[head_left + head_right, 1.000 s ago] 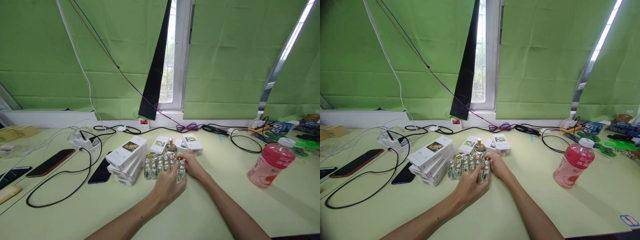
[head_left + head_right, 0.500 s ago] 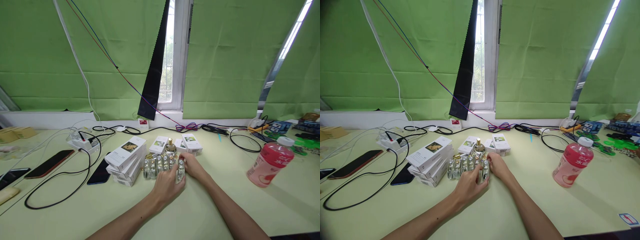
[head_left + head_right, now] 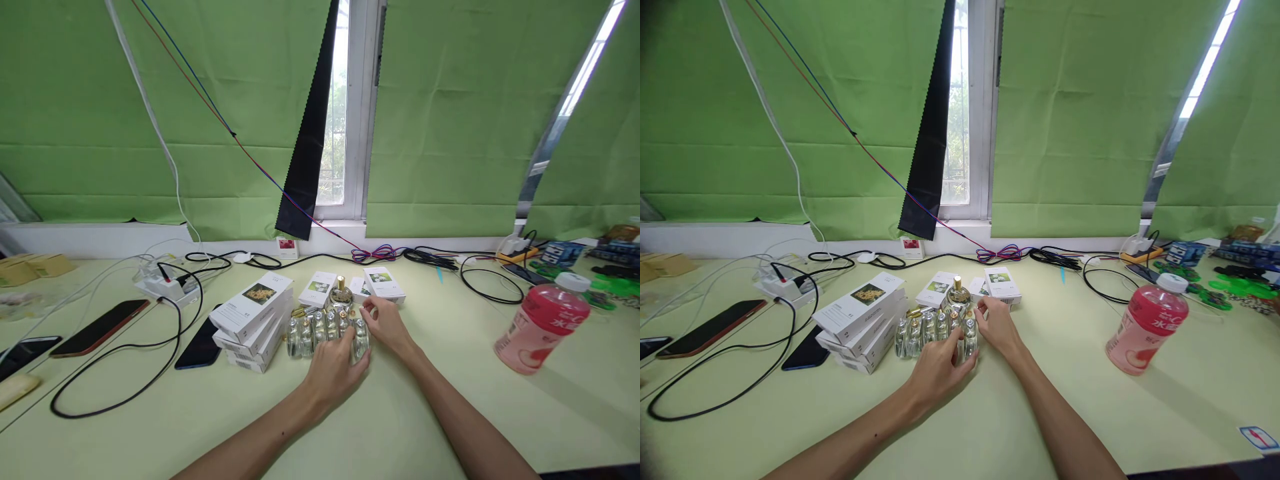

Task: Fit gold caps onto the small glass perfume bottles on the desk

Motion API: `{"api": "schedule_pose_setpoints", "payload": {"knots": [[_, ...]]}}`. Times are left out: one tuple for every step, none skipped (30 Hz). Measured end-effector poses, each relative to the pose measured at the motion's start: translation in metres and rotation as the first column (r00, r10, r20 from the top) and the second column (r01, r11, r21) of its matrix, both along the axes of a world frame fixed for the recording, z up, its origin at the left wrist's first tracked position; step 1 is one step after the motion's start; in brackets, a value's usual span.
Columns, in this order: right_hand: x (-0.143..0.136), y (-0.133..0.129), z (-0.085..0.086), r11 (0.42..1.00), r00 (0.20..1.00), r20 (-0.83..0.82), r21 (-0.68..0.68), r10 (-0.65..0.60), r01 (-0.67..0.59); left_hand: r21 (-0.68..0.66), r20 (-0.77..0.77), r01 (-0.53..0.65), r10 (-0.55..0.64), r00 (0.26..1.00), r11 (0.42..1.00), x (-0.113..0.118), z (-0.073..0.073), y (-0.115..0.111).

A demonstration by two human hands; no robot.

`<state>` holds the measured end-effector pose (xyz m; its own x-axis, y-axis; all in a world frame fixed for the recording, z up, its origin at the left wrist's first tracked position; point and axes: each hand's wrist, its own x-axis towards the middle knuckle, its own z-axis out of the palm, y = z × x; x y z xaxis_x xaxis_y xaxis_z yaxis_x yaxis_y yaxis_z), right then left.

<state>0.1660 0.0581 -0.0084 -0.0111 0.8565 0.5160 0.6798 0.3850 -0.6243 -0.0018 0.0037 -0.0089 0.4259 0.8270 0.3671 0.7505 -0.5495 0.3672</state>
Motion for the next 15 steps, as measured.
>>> {"api": "schedule_pose_setpoints", "payload": {"knots": [[-0.0007,-0.0004,0.0012,1.0,1.0,-0.021,0.021,-0.005,0.006,-0.006,0.0,0.001,-0.001,1.0,1.0,-0.0001,0.0003,0.0001],[-0.0013,-0.0009,0.0023,0.999,0.999,-0.04,0.04,-0.008,0.01,-0.009,0.001,-0.001,0.001,1.0,1.0,-0.0002,0.0005,0.0002],[-0.0019,-0.0015,0.0033,0.998,0.998,-0.056,0.059,-0.01,0.013,-0.009,0.002,-0.002,0.002,1.0,1.0,-0.0003,0.0006,0.0002],[-0.0024,-0.0021,0.004,0.997,0.998,-0.069,0.077,-0.012,0.017,-0.007,0.003,-0.003,0.003,1.0,1.0,-0.0004,0.0005,0.0003],[-0.0028,-0.0026,0.0045,0.995,0.997,-0.077,0.094,-0.013,0.02,-0.003,0.004,-0.002,0.002,1.0,1.0,-0.0004,0.0004,0.0003],[-0.003,-0.0031,0.0047,0.994,0.996,-0.086,0.11,-0.013,0.022,0.0,0.005,-0.002,0.002,1.0,1.0,-0.0004,0.0003,0.0003],[-0.0032,-0.0035,0.0049,0.992,0.996,-0.094,0.125,-0.011,0.023,0.004,0.005,-0.002,0.002,1.0,1.0,-0.0003,0.0003,0.0003],[-0.0032,-0.0037,0.0049,0.99,0.995,-0.101,0.14,-0.009,0.024,0.007,0.005,-0.003,0.003,1.0,1.0,-0.0002,0.0004,0.0003],[-0.0033,-0.004,0.0049,0.987,0.994,-0.11,0.156,-0.008,0.025,0.009,0.004,-0.006,0.006,1.0,1.0,0.0,0.0006,0.0003],[-0.0033,-0.0042,0.005,0.985,0.993,-0.119,0.173,-0.006,0.027,0.01,0.004,-0.009,0.009,1.0,1.0,0.0002,0.001,0.0002],[-0.0033,-0.0045,0.0053,0.981,0.992,-0.127,0.192,-0.004,0.029,0.01,0.004,-0.011,0.011,1.0,1.0,0.0004,0.0015,0.0],[-0.0034,-0.0049,0.0057,0.977,0.991,-0.131,0.212,-0.002,0.03,0.01,0.003,-0.012,0.012,1.0,1.0,0.0007,0.0021,-0.0002],[-0.0036,-0.0055,0.0062,0.972,0.991,-0.134,0.232,0.0,0.031,0.011,0.002,-0.012,0.012,1.0,1.0,0.0009,0.0027,-0.0006],[-0.0038,-0.0061,0.0068,0.968,0.991,-0.135,0.251,0.004,0.031,0.014,0.001,-0.012,0.012,1.0,1.0,0.0011,0.0032,-0.0009],[-0.0041,-0.0069,0.0075,0.964,0.991,-0.135,0.265,0.008,0.029,0.02,0.001,-0.011,0.011,1.0,1.0,0.0012,0.0035,-0.0012]]}}
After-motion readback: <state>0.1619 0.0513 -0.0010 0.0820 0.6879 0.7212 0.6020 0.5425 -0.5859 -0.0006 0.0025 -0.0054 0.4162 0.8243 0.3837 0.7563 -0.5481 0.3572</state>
